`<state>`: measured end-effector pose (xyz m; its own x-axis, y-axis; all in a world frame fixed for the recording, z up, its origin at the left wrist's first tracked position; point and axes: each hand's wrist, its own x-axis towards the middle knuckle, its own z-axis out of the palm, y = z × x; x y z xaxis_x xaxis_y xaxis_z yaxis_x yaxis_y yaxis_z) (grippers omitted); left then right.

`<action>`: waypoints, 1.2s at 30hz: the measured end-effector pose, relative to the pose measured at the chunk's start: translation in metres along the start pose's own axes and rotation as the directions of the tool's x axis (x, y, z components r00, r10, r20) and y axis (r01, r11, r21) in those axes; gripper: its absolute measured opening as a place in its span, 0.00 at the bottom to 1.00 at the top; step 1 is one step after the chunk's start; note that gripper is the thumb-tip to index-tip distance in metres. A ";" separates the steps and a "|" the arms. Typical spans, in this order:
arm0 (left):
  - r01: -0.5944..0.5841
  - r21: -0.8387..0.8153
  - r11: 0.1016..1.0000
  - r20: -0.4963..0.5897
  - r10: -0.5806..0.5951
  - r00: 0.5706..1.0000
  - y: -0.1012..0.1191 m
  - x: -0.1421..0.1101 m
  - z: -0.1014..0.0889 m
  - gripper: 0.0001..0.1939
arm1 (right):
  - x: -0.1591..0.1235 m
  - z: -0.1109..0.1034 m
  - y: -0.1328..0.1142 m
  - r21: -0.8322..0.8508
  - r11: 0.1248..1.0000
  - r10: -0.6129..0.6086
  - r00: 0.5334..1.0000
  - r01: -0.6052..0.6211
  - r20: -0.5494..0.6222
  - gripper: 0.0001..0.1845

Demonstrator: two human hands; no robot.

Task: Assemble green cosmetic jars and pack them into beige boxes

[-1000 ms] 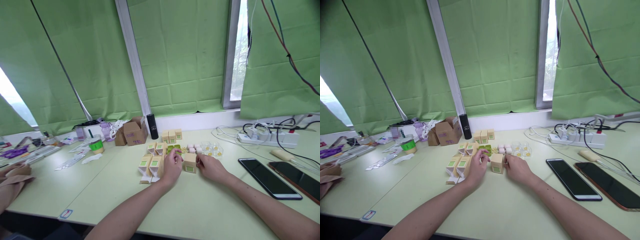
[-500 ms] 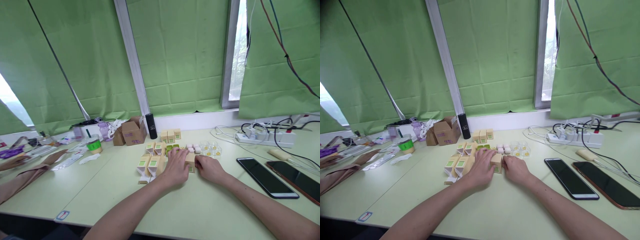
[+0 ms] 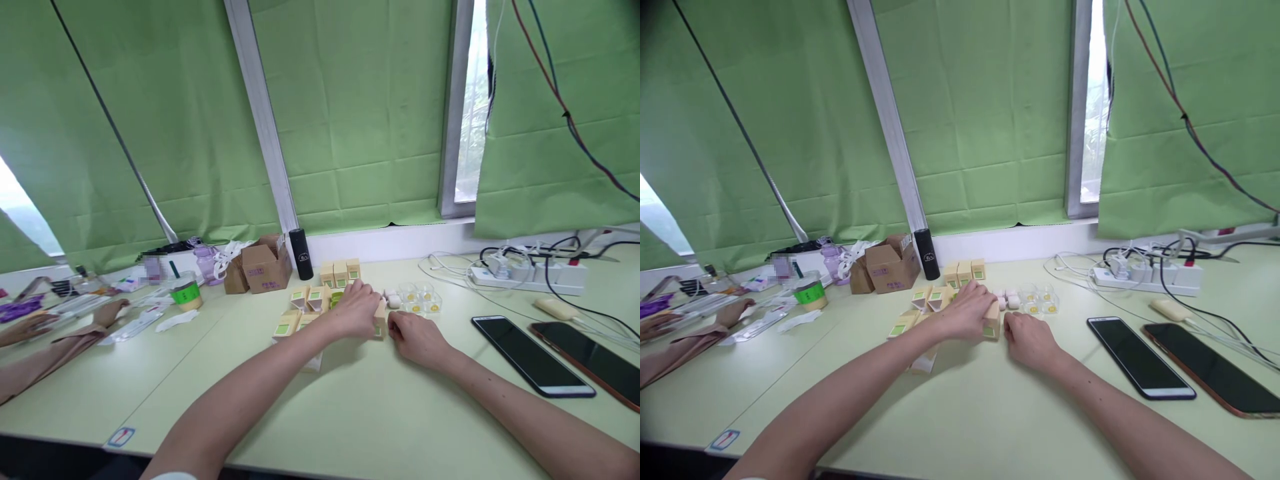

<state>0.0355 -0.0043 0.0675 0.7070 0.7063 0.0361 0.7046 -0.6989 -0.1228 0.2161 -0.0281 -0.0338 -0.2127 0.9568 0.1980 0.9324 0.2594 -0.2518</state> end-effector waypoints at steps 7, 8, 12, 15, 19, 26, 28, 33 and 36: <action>0.186 0.005 0.983 -0.162 -0.183 0.970 -0.055 0.061 -0.019 0.22 | 0.000 0.000 0.000 -0.012 1.000 -0.015 1.000 0.015 0.009 0.05; 0.204 0.009 0.979 -0.171 -0.200 0.965 -0.062 0.070 -0.018 0.22 | 0.000 0.000 0.000 -0.014 1.000 -0.017 1.000 0.017 0.009 0.05; 0.278 0.028 0.960 -0.167 -0.269 0.948 -0.080 0.097 -0.006 0.23 | 0.000 0.000 0.001 -0.018 1.000 -0.021 1.000 0.021 0.004 0.06; 0.301 0.054 0.952 -0.138 -0.291 0.947 -0.084 0.109 0.009 0.22 | 0.000 0.000 0.002 -0.021 0.999 -0.031 1.000 0.031 -0.003 0.07; 0.302 0.087 0.949 -0.099 -0.293 0.951 -0.083 0.119 0.030 0.20 | -0.001 -0.001 0.003 -0.024 0.999 -0.039 0.999 0.038 -0.004 0.09; 0.317 0.128 0.940 -0.095 -0.306 0.947 -0.083 0.120 0.051 0.20 | -0.001 -0.002 0.006 -0.024 0.999 -0.040 0.999 0.040 0.003 0.11; 0.326 0.131 0.936 -0.131 -0.310 0.942 -0.081 0.116 0.052 0.22 | -0.001 -0.002 0.007 -0.028 0.999 -0.040 0.999 0.040 0.005 0.11; 0.311 0.120 0.943 -0.201 -0.284 0.937 -0.060 0.102 0.054 0.22 | -0.002 -0.002 0.006 -0.034 0.999 -0.036 0.999 0.037 0.009 0.12; 0.313 0.112 0.943 -0.191 -0.288 0.938 -0.045 0.096 0.057 0.23 | -0.002 -0.003 0.005 -0.037 0.999 -0.035 0.999 0.036 0.018 0.13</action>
<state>0.0679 0.1017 0.0199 0.4719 0.8429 0.2584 0.8788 -0.4259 -0.2154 0.2223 -0.0295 -0.0324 -0.2503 0.9493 0.1900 0.9345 0.2882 -0.2090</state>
